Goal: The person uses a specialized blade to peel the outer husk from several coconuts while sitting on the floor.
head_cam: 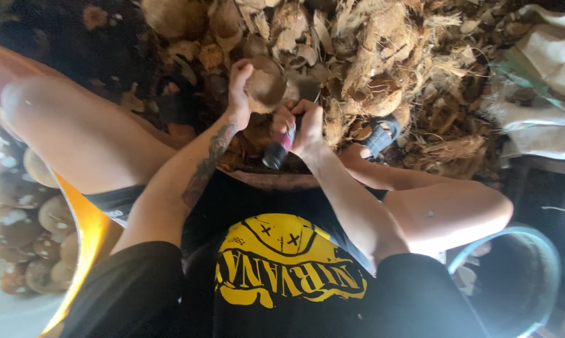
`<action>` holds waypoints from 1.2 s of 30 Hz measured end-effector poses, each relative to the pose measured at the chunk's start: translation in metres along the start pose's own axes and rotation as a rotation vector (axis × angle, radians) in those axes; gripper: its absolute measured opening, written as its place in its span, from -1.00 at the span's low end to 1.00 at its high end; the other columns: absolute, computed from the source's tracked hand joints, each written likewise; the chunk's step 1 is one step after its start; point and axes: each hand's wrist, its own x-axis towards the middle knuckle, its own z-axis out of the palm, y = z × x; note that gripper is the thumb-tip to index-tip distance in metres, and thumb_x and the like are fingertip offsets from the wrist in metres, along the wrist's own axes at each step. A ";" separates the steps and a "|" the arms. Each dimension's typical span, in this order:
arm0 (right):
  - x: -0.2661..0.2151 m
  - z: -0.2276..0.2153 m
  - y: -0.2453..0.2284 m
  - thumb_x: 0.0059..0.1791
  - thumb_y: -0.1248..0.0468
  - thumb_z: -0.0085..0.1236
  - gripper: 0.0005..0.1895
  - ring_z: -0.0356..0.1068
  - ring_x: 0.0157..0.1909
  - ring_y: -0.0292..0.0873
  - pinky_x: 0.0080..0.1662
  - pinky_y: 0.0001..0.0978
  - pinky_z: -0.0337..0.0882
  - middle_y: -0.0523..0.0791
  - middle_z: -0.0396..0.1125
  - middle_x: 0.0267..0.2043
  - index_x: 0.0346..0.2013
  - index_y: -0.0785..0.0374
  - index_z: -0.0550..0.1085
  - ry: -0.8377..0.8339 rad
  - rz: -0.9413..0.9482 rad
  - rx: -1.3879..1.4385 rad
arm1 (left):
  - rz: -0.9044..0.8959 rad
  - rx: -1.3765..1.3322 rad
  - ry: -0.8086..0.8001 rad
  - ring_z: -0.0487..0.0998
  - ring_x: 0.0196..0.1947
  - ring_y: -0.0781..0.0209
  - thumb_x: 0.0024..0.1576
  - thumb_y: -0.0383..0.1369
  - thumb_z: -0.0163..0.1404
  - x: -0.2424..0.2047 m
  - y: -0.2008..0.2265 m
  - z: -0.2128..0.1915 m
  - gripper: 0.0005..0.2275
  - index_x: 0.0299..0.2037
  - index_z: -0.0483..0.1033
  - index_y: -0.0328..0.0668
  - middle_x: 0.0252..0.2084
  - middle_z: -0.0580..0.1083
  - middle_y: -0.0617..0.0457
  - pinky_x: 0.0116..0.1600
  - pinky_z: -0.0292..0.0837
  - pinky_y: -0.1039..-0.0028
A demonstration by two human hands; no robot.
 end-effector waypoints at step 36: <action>-0.077 0.010 -0.011 0.00 0.51 -0.19 -0.84 0.19 -0.56 -0.25 -0.55 -0.36 0.17 -0.16 0.20 -0.49 -0.28 0.18 0.29 0.082 -0.602 -1.907 | -0.046 0.283 -0.211 0.69 -0.20 0.19 -0.20 -0.24 0.32 0.018 0.037 -0.010 -0.55 -0.06 0.68 -0.14 -0.18 0.69 0.09 0.00 0.59 0.40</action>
